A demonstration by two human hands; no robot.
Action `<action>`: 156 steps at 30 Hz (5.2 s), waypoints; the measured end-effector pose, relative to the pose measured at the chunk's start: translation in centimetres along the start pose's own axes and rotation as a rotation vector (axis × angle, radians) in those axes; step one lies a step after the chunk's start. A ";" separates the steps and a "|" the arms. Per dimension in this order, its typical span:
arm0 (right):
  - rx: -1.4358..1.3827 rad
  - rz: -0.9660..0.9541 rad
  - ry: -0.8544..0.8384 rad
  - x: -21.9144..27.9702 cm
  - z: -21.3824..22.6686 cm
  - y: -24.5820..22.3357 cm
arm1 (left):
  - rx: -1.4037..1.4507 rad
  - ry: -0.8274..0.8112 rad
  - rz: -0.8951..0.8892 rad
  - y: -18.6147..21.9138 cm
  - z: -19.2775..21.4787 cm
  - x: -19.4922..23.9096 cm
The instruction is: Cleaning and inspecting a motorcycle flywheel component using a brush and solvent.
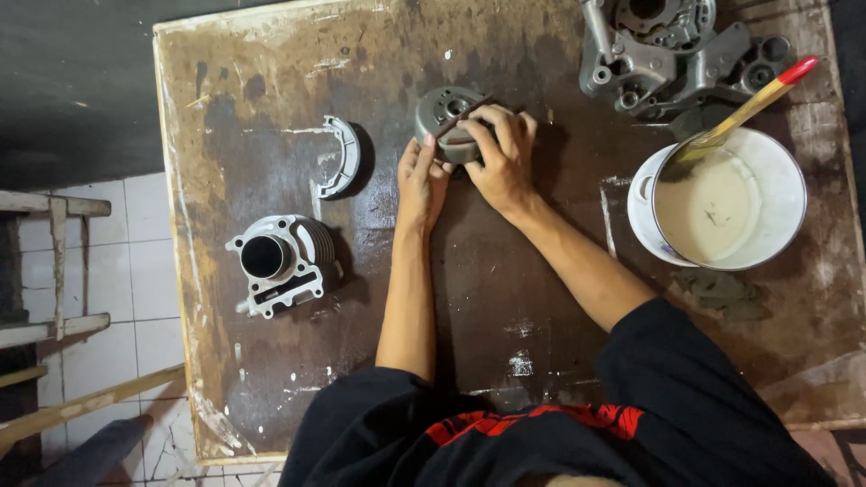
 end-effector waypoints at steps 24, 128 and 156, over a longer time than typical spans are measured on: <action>-0.104 0.040 -0.029 0.0 -0.5 1.2 | -0.526 -0.007 0.083 -0.3 1.7 0.9; -0.044 0.095 -0.080 0.8 -1.4 1.1 | -0.097 0.009 0.087 0.0 1.5 0.2; -0.067 0.022 -0.053 -0.2 0.2 -0.1 | -0.181 0.012 0.073 -1.6 4.5 0.0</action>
Point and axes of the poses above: each hand's wrist, its own x-axis away from the middle knuckle, its own z-axis out of the back of the hand, y = z × x, the point moved 1 cm from there along -x, towards the middle knuckle, and after that the axes turned 10 degrees about -y, right-handed, at the moved point
